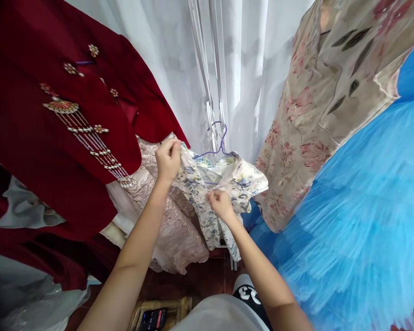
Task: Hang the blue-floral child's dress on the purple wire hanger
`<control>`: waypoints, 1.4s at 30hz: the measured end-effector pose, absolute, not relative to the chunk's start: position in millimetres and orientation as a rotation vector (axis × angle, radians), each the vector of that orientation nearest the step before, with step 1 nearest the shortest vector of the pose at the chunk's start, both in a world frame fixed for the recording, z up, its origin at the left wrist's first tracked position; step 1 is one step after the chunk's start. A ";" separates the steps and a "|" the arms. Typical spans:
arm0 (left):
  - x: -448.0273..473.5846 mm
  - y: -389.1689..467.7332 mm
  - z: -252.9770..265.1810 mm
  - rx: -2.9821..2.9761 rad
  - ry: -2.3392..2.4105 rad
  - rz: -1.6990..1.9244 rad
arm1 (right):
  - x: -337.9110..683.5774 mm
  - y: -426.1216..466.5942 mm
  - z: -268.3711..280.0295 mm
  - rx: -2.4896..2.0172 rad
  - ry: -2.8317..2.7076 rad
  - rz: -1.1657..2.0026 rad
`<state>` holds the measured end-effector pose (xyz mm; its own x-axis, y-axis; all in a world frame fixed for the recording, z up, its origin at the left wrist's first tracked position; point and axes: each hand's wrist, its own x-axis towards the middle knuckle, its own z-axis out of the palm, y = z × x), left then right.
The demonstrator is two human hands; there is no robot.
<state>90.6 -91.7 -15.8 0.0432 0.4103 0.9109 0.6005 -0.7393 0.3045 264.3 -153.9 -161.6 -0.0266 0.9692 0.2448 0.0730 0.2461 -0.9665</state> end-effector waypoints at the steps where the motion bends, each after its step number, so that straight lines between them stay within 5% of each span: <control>1: 73.2 -85.0 -17.1 -2.123 -1.105 -1.813 | 262.4 -160.2 -171.1 -1.070 -1.386 1.013; 5: 7.2 -57.2 -50.9 -2.054 -1.441 -2.108 | 257.9 -188.3 -200.9 -1.060 -1.414 1.107; 10: -10.8 -59.5 -133.1 -1.321 -1.716 -3.322 | 253.1 -206.7 -233.1 -1.063 -1.525 1.233; 16: 48.7 -118.7 -202.0 -1.445 -1.779 -3.427 | 285.9 -226.9 -286.2 -1.385 -1.641 1.202; 18: 78.2 -141.2 -207.6 -1.839 -1.843 -3.269 | 299.9 -237.5 -290.7 -1.455 -1.597 1.147; 24: 158.8 -192.3 -185.4 -3.292 -1.525 -1.777 | 310.3 -256.1 -239.5 -1.064 -1.507 1.165; 31: 145.3 -208.6 -204.4 -3.960 -1.568 -1.615 | 345.4 -272.5 -202.8 -1.087 -1.230 1.019; 37: 96.4 -223.3 -240.2 -3.548 -2.103 -1.129 | 392.0 -278.6 -207.2 -1.038 -0.747 0.770; 42: 72.5 -231.6 -232.5 -3.384 -2.119 -1.322 | 445.5 -280.4 -223.1 -1.010 -0.611 0.913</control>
<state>72.5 -231.6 -232.5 0.4764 0.8768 -0.0650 0.3273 -0.1082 0.9387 445.5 -280.4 -223.1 0.5005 0.8653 0.0264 -0.3549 0.2330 -0.9054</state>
